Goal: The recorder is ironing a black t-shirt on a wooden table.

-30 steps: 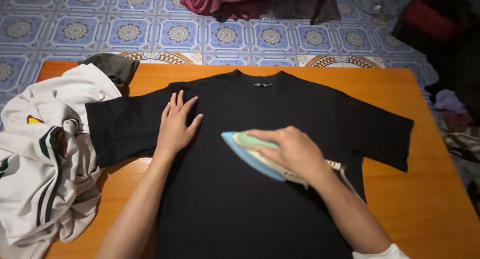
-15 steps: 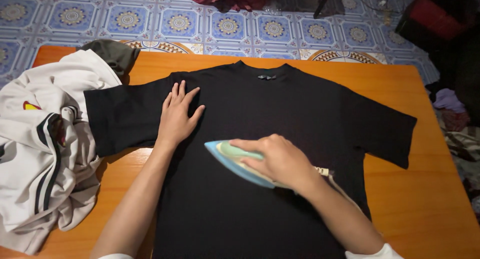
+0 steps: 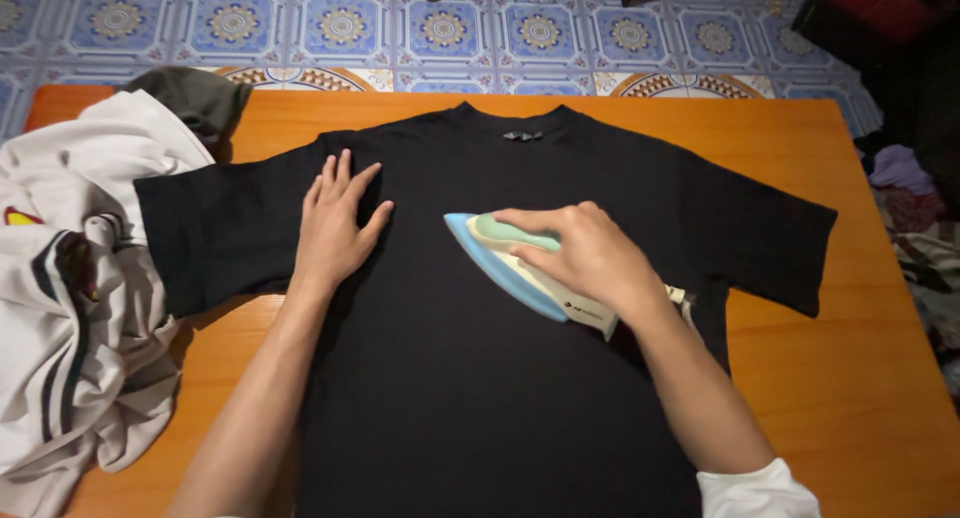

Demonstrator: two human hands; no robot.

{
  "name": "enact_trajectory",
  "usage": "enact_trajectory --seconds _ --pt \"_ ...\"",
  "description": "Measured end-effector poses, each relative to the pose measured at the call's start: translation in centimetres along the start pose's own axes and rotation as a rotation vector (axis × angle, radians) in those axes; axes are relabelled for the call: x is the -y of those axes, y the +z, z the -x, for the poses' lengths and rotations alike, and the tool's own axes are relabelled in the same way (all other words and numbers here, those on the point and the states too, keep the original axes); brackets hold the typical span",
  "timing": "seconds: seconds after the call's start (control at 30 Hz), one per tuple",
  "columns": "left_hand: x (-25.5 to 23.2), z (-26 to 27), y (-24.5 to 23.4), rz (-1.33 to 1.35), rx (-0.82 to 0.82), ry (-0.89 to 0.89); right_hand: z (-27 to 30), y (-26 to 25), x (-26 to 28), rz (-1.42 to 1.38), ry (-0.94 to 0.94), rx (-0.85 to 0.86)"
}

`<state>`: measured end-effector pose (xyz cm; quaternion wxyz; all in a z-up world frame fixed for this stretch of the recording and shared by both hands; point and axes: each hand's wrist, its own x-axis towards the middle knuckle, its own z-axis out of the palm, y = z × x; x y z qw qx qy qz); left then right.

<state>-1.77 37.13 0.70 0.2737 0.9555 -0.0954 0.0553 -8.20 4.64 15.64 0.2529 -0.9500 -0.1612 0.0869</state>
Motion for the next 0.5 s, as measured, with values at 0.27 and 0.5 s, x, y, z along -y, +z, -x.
enact_trajectory --seconds 0.27,0.5 --pt "0.3 0.2 0.6 -0.035 -0.023 0.018 3.3 3.0 4.7 -0.091 -0.231 0.186" --pt "0.7 0.3 1.1 -0.078 -0.153 0.129 5.8 4.5 6.9 -0.074 -0.343 0.286"
